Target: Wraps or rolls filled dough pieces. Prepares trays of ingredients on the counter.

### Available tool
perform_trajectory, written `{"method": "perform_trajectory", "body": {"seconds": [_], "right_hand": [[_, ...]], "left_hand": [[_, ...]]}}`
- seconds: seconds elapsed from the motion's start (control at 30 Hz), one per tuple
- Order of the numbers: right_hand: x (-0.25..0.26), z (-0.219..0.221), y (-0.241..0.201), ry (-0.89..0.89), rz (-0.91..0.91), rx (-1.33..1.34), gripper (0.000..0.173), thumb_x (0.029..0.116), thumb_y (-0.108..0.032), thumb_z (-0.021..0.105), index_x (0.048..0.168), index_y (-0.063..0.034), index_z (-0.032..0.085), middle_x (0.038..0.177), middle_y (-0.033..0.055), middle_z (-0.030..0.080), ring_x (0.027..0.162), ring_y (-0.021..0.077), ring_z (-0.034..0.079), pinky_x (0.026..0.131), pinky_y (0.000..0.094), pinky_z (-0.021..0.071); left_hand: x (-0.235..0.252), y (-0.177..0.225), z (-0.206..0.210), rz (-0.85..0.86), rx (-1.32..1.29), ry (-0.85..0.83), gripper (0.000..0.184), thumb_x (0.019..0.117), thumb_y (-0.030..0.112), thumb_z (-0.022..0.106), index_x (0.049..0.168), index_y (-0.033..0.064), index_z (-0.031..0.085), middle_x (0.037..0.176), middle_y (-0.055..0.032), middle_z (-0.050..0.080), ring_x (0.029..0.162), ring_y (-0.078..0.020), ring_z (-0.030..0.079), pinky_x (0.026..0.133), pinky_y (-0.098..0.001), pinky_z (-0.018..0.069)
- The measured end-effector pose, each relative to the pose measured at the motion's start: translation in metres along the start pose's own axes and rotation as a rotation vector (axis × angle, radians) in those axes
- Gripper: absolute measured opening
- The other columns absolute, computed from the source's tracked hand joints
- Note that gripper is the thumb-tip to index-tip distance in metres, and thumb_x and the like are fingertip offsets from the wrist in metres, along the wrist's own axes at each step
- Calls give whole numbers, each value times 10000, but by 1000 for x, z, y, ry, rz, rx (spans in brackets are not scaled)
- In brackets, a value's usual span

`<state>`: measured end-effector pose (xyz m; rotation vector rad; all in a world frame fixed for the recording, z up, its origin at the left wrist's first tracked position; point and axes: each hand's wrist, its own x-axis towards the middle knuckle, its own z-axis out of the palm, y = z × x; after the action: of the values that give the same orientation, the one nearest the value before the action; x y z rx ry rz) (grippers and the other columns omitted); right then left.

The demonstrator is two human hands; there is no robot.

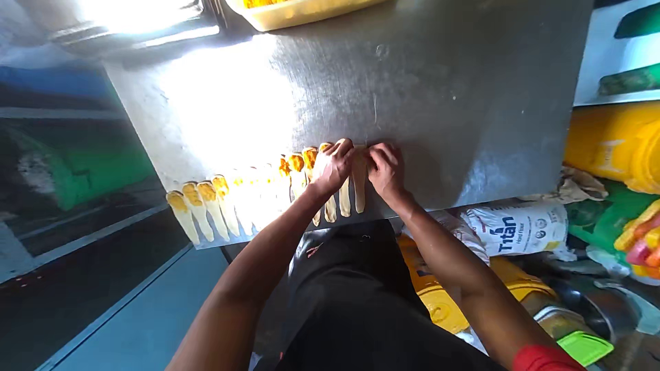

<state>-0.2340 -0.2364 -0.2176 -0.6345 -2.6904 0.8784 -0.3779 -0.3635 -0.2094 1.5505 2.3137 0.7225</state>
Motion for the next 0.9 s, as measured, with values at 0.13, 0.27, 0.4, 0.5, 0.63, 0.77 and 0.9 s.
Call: {"method": "perform_trajectory", "body": {"seconds": [0.13,0.27,0.4,0.5,0.63,0.77,0.9], "right_hand": [[-35,15,-6,-84,11,-218,262,931,-81,656,1165,-153,751,1394,99,615,1385,329,486,1117,552,404],[-31,-14,-28,-165,108,-169,333,913,-14,653,1189,-170,757,1400,98,605,1348,333,511,1049,567,454],[4,-6,-16,-64,153,-100,300,955,-123,671,1239,-184,744,1251,112,665,1164,291,634,943,472,557],[19,0,-8,-130,173,-45,217,883,-110,741,1100,-108,757,1190,130,655,1110,299,643,916,501,566],[16,-2,-7,-105,338,137,228,911,-143,744,1129,-87,706,1069,87,735,989,235,712,889,489,584],[11,11,-12,86,472,152,232,914,-212,762,1113,-107,704,987,54,753,901,211,726,811,488,595],[6,29,-28,286,445,30,131,919,-184,743,1000,-87,708,931,71,722,856,217,706,747,449,586]], "left_hand": [[-29,8,11,60,200,-175,228,971,14,563,1127,70,721,1244,-113,652,943,-291,684,757,-441,580],[-33,15,2,-70,146,-135,239,977,104,578,1148,116,743,1263,-123,640,790,-280,695,667,-442,590],[-5,18,-16,-220,169,-234,335,1033,199,547,1341,116,649,1445,-126,538,887,-315,702,743,-485,599],[10,14,-14,-215,171,-309,226,1021,185,572,1178,113,718,1523,-98,482,989,-308,692,824,-494,582],[7,6,-9,-161,-6,-189,187,1002,248,625,1107,113,699,1230,-56,675,907,-264,716,775,-503,595],[5,12,0,-297,-204,-39,170,984,208,651,1089,81,692,1020,-88,736,896,-259,727,809,-489,591],[9,24,10,-501,-193,53,162,978,199,619,1022,65,699,1021,-101,725,899,-270,721,782,-495,590]]}}
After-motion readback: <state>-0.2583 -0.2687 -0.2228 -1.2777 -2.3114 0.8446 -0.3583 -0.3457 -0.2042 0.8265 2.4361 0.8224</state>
